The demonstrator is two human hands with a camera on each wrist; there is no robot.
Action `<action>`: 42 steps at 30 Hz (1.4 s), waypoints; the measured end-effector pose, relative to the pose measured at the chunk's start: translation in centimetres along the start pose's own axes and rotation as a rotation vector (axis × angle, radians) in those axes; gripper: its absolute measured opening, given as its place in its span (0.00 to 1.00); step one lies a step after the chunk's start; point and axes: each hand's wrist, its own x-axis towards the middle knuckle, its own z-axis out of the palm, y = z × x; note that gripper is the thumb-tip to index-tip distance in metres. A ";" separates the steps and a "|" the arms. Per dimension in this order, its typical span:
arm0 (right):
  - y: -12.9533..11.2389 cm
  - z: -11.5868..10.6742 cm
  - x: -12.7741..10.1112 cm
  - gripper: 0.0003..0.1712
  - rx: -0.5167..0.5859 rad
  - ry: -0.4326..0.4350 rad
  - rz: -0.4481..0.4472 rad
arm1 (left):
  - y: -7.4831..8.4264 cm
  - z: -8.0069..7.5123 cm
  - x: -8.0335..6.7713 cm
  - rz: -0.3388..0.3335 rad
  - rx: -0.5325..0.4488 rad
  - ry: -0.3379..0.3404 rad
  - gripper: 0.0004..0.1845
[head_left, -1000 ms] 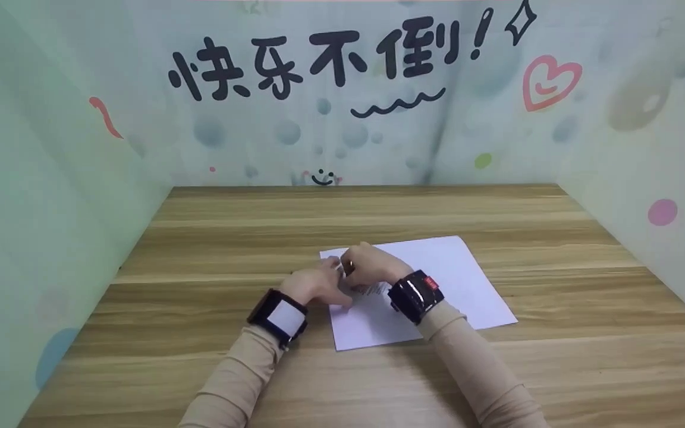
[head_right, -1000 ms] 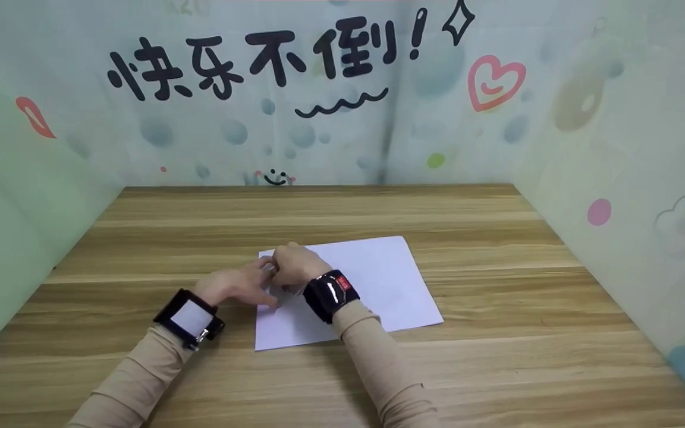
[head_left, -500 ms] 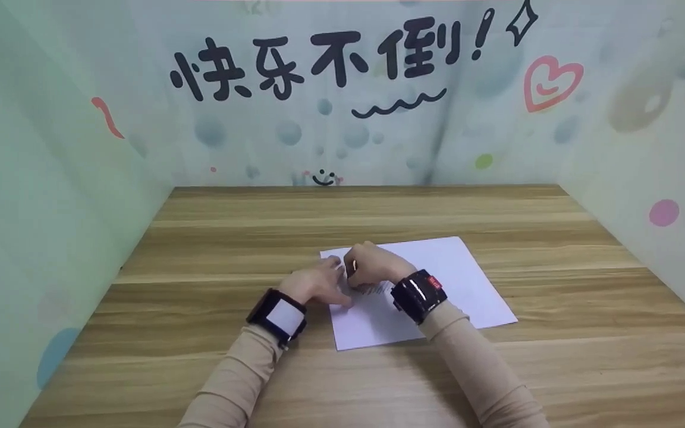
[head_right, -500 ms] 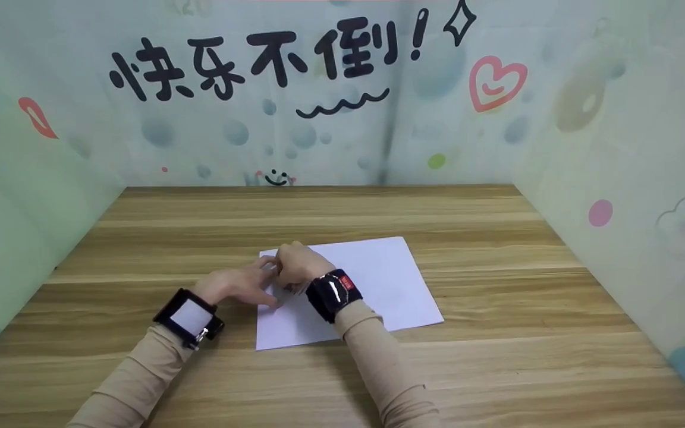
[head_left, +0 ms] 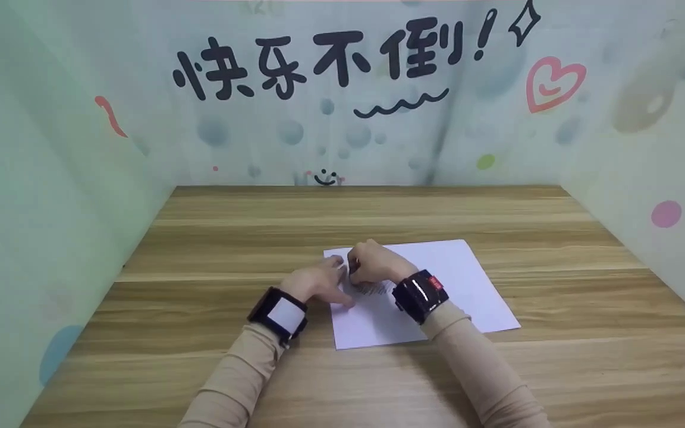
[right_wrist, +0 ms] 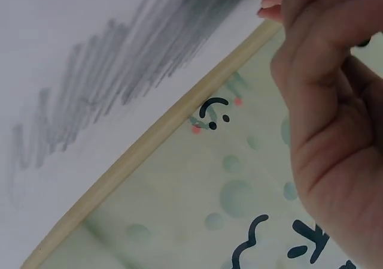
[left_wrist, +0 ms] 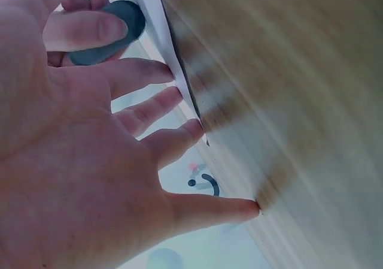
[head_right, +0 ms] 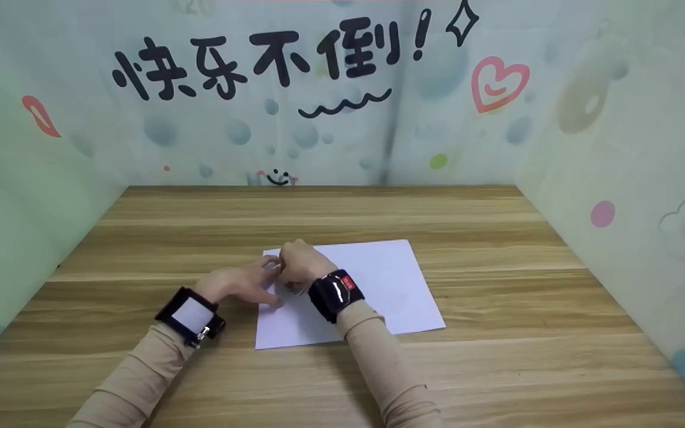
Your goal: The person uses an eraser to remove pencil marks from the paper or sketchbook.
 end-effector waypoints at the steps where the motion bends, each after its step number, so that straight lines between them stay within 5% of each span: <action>1: 0.0 0.0 0.0 0.04 -0.002 -0.004 0.001 | 0.0 0.0 0.0 0.007 0.002 0.004 0.41; 23: 0.0 0.0 0.1 0.04 0.002 0.037 -0.015 | 0.0 -0.2 -0.2 -0.014 -0.043 -0.008 0.43; 42: -0.1 0.0 0.0 0.03 0.018 -0.036 -0.004 | 0.2 0.0 -0.1 -0.024 -0.024 0.004 0.40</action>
